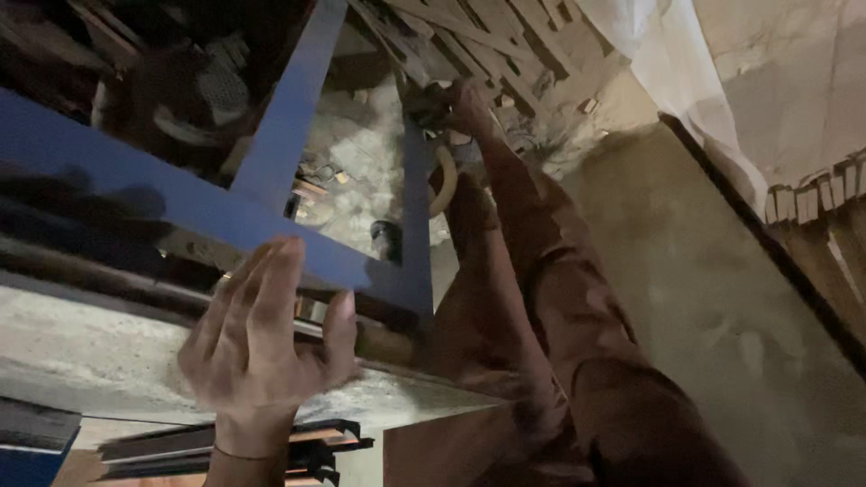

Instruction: The person takes picture frame moulding strips from a storage rack, carries an armful of them to a workbench, and stacks and aligns the strips into neat piles on the bench next to a mitre saw.

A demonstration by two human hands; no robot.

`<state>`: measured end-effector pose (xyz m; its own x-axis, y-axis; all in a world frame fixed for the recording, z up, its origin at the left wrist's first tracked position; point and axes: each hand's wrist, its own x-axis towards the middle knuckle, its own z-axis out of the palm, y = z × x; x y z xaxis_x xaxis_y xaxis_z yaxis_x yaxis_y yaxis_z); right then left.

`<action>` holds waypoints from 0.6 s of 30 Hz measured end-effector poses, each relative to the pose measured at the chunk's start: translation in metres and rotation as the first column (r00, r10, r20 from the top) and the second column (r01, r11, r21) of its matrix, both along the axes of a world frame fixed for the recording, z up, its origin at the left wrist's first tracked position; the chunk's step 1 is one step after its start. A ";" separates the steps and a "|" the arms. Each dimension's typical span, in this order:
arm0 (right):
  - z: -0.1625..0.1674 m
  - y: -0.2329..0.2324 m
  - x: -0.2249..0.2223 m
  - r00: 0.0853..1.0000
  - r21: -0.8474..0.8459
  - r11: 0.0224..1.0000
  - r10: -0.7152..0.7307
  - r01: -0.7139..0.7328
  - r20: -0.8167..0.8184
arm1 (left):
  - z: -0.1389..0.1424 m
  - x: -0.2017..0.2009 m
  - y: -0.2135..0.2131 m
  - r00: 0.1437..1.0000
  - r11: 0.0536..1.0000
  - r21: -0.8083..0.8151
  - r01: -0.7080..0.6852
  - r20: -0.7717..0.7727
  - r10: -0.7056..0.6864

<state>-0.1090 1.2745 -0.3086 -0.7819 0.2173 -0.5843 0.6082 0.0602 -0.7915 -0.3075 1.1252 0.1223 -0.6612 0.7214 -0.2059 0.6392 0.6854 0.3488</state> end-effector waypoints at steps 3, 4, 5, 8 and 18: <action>0.000 0.002 -0.005 1.000 -0.001 1.000 0.007 -0.007 0.009 | -0.001 0.001 -0.002 0.999 0.999 -0.002 -0.038 0.011 0.038; 0.001 0.003 -0.006 1.000 0.004 1.000 0.005 -0.005 0.014 | -0.001 0.002 -0.004 0.999 0.999 -0.003 -0.040 0.012 0.040; 0.003 0.004 -0.007 1.000 0.005 1.000 0.003 -0.003 0.020 | -0.001 0.003 -0.005 0.999 0.999 -0.002 -0.038 0.025 0.038; 0.014 0.004 -0.013 1.000 0.016 1.000 0.001 -0.002 0.024 | 0.000 0.004 -0.006 1.000 1.000 0.027 -0.005 0.000 0.005; 0.089 0.001 -0.016 0.992 0.069 0.998 -0.020 0.011 0.127 | -0.005 0.009 -0.023 0.999 0.996 0.079 0.038 0.011 -0.039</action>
<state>-0.1247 1.2752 -0.2196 -0.6984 0.2716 -0.6621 0.7049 0.1013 -0.7020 -0.2989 1.1023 0.1172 -0.6301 0.7608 -0.1554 0.6599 0.6301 0.4092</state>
